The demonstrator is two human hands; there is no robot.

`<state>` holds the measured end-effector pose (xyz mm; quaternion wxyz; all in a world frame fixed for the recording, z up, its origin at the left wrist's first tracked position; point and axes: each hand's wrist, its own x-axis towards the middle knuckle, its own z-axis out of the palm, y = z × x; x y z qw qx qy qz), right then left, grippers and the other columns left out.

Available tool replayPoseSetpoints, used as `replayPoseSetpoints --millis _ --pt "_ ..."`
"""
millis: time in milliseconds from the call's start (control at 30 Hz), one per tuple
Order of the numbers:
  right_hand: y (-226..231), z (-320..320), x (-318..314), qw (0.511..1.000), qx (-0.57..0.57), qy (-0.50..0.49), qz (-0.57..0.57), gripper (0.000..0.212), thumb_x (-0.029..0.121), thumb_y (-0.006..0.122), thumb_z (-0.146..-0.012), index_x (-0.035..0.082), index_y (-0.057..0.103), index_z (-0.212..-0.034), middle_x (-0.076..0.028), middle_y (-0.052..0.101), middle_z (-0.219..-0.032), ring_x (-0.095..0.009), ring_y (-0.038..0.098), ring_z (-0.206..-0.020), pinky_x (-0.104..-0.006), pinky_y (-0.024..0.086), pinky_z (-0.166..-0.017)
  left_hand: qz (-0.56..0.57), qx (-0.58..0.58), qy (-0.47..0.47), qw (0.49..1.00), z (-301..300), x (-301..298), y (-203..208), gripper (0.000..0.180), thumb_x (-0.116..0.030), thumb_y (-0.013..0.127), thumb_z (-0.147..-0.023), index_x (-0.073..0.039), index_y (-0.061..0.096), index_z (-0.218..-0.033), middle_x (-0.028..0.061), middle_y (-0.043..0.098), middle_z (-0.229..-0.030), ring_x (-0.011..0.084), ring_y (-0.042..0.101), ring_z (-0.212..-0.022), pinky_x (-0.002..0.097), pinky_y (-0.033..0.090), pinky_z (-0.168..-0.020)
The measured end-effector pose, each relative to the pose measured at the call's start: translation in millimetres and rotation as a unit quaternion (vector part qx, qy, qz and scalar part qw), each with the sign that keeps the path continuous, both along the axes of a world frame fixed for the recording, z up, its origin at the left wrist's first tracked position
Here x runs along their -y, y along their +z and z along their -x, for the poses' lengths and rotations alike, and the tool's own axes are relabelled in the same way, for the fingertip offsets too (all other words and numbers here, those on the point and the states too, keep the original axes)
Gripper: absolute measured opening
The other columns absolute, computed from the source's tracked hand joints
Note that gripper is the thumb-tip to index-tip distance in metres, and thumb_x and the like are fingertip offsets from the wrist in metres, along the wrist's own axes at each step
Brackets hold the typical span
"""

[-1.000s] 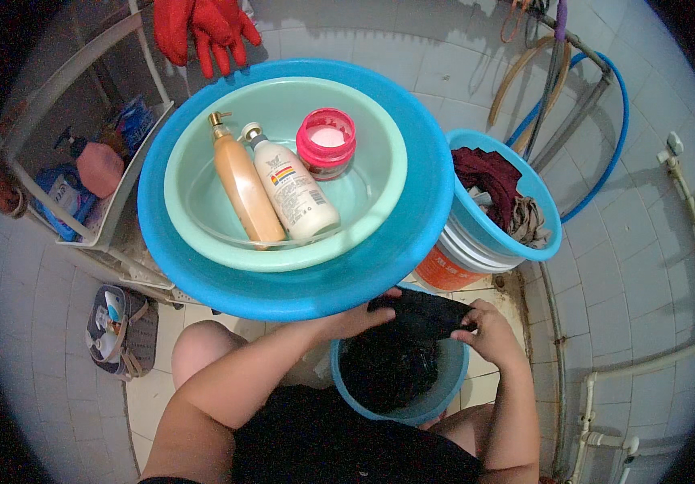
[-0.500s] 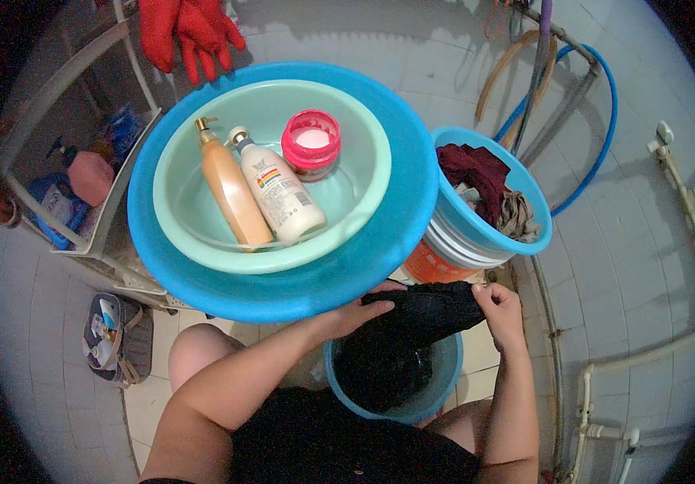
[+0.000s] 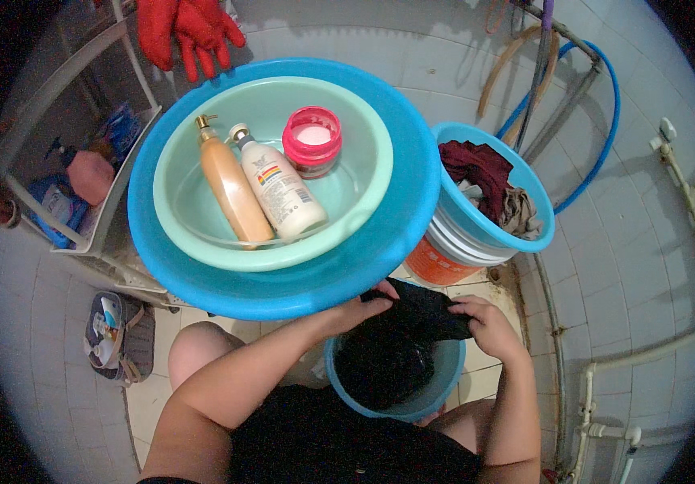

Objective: The person sits on the bathroom floor and hand-washes a black garment in a blue basin filled with water. They scrub the fabric, wring it out, and repeatedly submerge it. At 00:26, they add detergent from a pink container into the basin and continue washing the garment by hand.

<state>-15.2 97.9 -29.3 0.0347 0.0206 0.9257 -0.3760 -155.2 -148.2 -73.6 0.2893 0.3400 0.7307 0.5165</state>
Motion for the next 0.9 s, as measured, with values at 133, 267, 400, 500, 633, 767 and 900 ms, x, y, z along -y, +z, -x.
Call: replayPoseSetpoints --millis 133,267,400,500,633,767,900 --pt "2.9 -2.5 -8.4 0.964 0.116 -0.036 0.238 0.019 0.008 0.06 -0.08 0.001 0.062 -0.098 -0.014 0.059 -0.104 -0.025 0.056 -0.097 -0.0329 0.042 -0.089 -0.08 0.21 0.189 0.956 4.5 -1.7 -44.7 0.021 -0.022 0.062 -0.084 -0.013 0.06 -0.103 0.0022 0.059 -0.106 0.0168 0.051 -0.102 0.0351 0.039 -0.093" --pt "12.6 1.9 17.2 0.996 0.063 0.021 0.063 0.029 0.02 0.072 -0.074 0.001 0.059 -0.092 -0.007 0.059 -0.09 -0.016 0.055 -0.087 -0.0292 0.044 -0.079 -0.295 0.442 0.158 0.832 20.8 18.3 -158.7 0.032 -0.025 0.061 -0.085 -0.009 0.055 -0.112 0.0047 0.059 -0.103 0.0183 0.051 -0.103 0.0362 0.039 -0.093" --pt "-26.9 0.2 -1.6 0.945 -0.045 -0.223 0.235 0.019 0.007 0.067 -0.076 0.003 0.056 -0.091 -0.003 0.054 -0.082 -0.013 0.051 -0.079 -0.0272 0.043 -0.074 -0.063 0.382 0.137 0.912 -12.0 -11.0 -20.6 0.038 -0.036 0.058 -0.086 -0.01 0.055 -0.112 0.0092 0.054 -0.114 0.0207 0.047 -0.107 0.0371 0.035 -0.095" --pt "-7.4 18.5 27.9 0.93 -0.176 -0.245 0.213 0.014 0.002 0.061 -0.08 0.004 0.053 -0.092 0.001 0.052 -0.081 -0.01 0.051 -0.079 -0.0239 0.043 -0.073 -0.048 0.314 0.125 0.94 -18.2 -17.8 -49.5 0.041 -0.042 0.056 -0.085 -0.01 0.055 -0.111 0.0108 0.051 -0.119 0.0215 0.045 -0.108 0.0362 0.033 -0.096" --pt "-4.7 14.8 89.4 0.966 -0.245 -0.04 0.076 0.008 0.002 0.058 -0.08 0.004 0.056 -0.088 -0.009 0.052 -0.086 -0.024 0.052 -0.084 -0.0323 0.043 -0.076 -0.174 0.46 0.179 0.852 -21.8 -36.0 -60.4 0.051 -0.048 0.055 -0.085 -0.006 0.055 -0.114 0.0124 0.05 -0.12 0.0225 0.045 -0.109 0.0341 0.033 -0.096" --pt "-15.1 8.8 132.9 0.965 -0.243 0.073 -0.06 0.011 0.003 0.055 -0.073 0.006 0.058 -0.083 -0.011 0.056 -0.081 -0.03 0.057 -0.075 -0.0402 0.049 -0.063 -0.031 0.472 0.236 0.849 -28.1 -60.1 -49.6 0.051 -0.05 0.051 -0.087 -0.003 0.057 -0.107 0.0113 0.056 -0.11 0.0194 0.05 -0.103 0.0301 0.039 -0.09" --pt "-5.0 44.7 104.8 0.945 -0.238 -0.225 0.009 0.01 0.013 0.052 -0.085 0.004 0.056 -0.088 -0.018 0.061 -0.081 -0.036 0.06 -0.073 -0.0402 0.048 -0.063 -0.27 0.613 0.204 0.714 -62.5 -74.7 1.6 0.042 -0.042 0.052 -0.088 -0.005 0.057 -0.105 0.0087 0.059 -0.106 0.0194 0.056 -0.095 0.0308 0.046 -0.08"
